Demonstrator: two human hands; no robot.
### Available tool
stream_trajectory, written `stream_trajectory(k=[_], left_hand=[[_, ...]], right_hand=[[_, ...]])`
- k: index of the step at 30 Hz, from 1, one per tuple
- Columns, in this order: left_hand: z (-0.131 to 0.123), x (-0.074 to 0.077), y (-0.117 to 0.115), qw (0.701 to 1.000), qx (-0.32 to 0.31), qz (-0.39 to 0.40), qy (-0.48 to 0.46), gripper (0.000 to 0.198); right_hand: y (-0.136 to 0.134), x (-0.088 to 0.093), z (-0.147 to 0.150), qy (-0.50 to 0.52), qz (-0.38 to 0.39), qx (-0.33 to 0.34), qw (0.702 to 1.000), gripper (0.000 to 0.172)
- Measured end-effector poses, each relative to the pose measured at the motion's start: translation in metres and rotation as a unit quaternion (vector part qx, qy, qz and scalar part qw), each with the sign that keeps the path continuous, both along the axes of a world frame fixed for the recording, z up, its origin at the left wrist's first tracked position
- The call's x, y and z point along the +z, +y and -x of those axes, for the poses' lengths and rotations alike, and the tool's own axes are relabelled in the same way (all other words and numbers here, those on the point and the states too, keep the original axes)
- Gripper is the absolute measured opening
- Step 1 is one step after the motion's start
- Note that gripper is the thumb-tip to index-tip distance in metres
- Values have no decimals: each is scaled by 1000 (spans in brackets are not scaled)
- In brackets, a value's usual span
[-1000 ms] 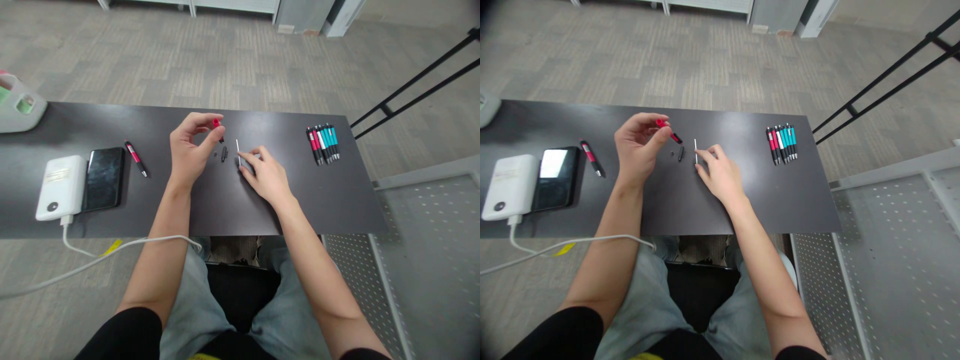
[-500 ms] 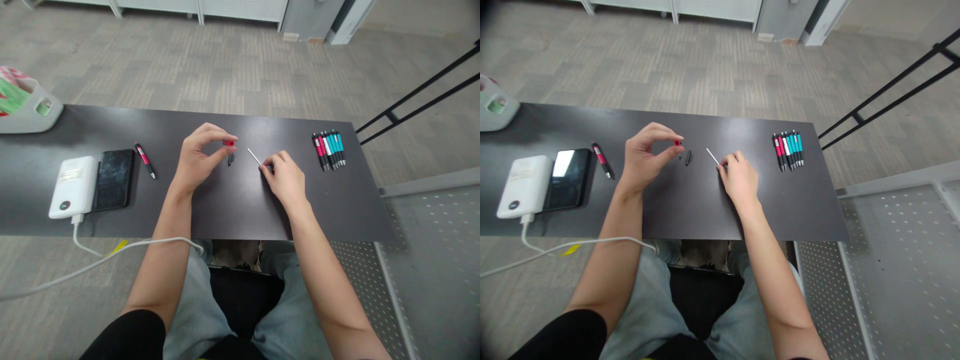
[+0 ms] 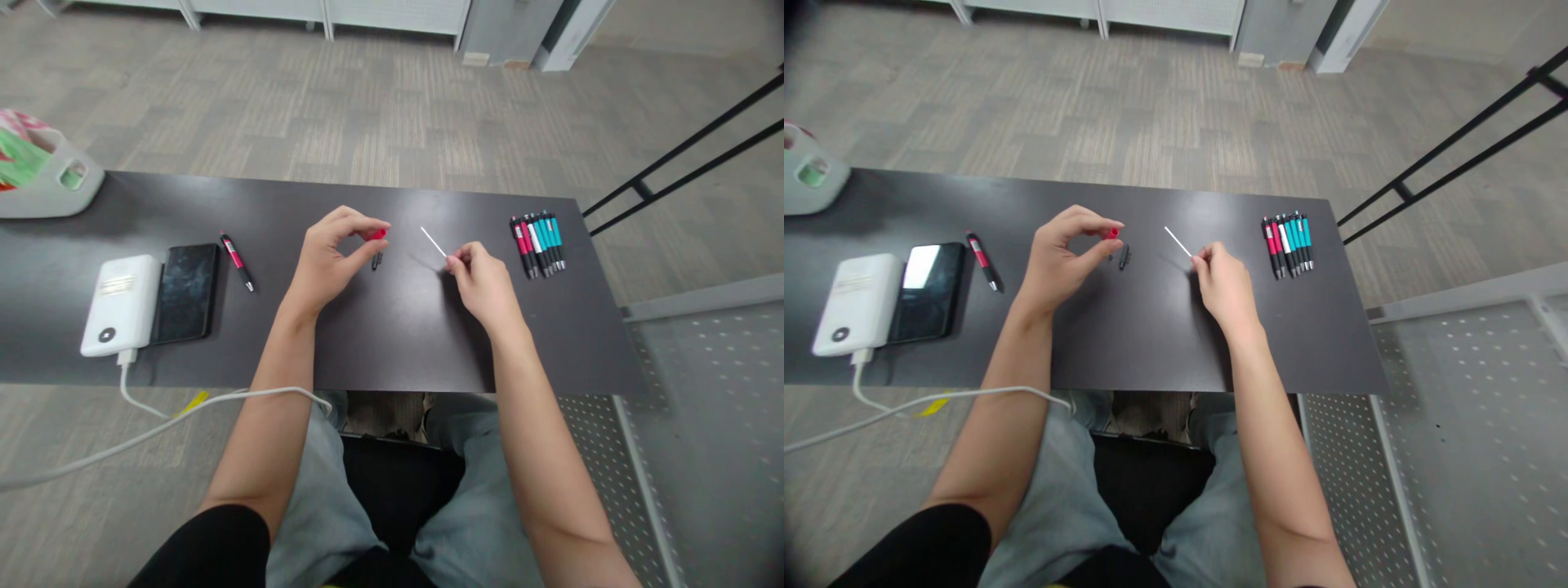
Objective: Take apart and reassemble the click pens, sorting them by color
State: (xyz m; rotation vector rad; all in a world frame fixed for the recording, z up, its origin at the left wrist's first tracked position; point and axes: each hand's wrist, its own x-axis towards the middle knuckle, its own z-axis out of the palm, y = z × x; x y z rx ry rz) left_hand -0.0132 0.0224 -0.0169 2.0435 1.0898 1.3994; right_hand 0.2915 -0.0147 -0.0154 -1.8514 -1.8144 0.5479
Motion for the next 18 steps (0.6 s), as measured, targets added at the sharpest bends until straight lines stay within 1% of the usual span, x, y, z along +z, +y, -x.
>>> stream_trajectory(k=[2, 5, 7, 9, 11, 14, 18], left_hand=[[-2, -1, -1, 999, 0, 35, 16, 15], [-6, -2, -1, 996, -1, 87, 13, 23], [-9, -1, -2, 994, -7, 105, 11, 22], [-10, 0, -3, 994, -17, 110, 22, 17], [-11, 2, -4, 993, -26, 107, 35, 13], [-11, 2, -5, 994, -46, 92, 42, 12], [-14, -1, -5, 994, -87, 65, 33, 11]], right_hand=[[1, 0, -7, 90, -29, 21, 995, 10], [-3, 13, -11, 170, -91, 60, 979, 24], [-10, 27, -10, 182, -120, 79, 973, 27], [-16, 39, -7, 185, -135, 97, 969, 20], [-19, 47, -4, 183, -144, 110, 966, 12], [-21, 52, -4, 169, -147, 126, 966, 8], [-21, 53, -3, 170, -122, 144, 967, 9]])
